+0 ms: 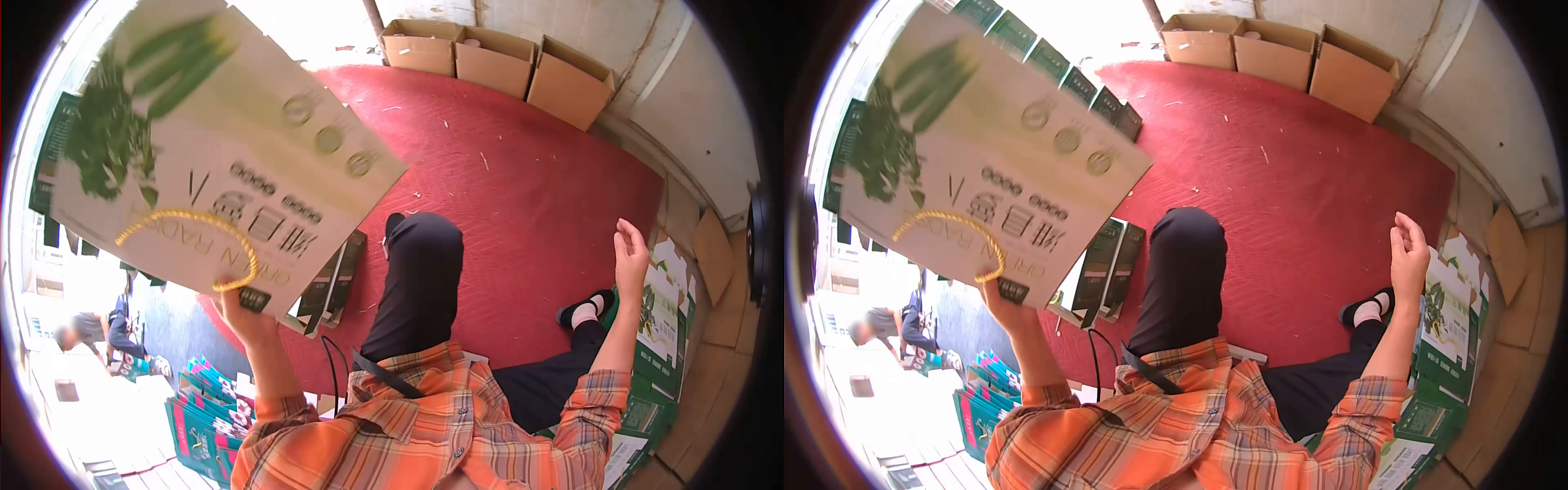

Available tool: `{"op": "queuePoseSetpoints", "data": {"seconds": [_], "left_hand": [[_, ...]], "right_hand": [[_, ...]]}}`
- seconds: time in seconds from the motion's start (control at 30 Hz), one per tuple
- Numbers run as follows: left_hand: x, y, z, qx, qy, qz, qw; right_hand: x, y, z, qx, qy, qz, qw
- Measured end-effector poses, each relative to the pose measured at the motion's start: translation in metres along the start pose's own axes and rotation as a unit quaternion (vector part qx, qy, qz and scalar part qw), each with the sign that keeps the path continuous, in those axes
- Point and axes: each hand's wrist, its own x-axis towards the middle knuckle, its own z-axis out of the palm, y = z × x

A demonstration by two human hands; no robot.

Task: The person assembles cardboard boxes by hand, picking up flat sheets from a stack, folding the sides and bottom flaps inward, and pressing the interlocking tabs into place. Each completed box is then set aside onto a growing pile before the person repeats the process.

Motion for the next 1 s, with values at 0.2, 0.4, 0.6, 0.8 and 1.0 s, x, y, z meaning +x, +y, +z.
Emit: {"op": "queuePoseSetpoints", "data": {"seconds": [0.2,0.4,0.6,0.8,1.0], "left_hand": [[-0.043,-0.009,-0.133,-0.055,0.099,-0.192,0.975],[-0.038,-0.054,-0.2,-0.111,0.156,-0.235,0.953],[0.014,-0.055,-0.232,-0.072,0.157,-0.22,0.96],[0.037,-0.054,-0.247,-0.054,0.172,-0.204,0.962],[0.039,-0.062,-0.258,-0.048,0.185,-0.192,0.963]], "right_hand": [[-0.008,0.005,0.004,-0.034,-0.043,0.03,0.998],[-0.012,0.015,0.005,-0.084,-0.12,0.063,0.987],[-0.018,0.034,-0.015,-0.053,-0.115,0.077,0.989],[-0.026,0.047,-0.053,-0.038,-0.123,0.13,0.983],[-0.046,0.086,-0.11,-0.05,-0.069,0.127,0.988]]}}
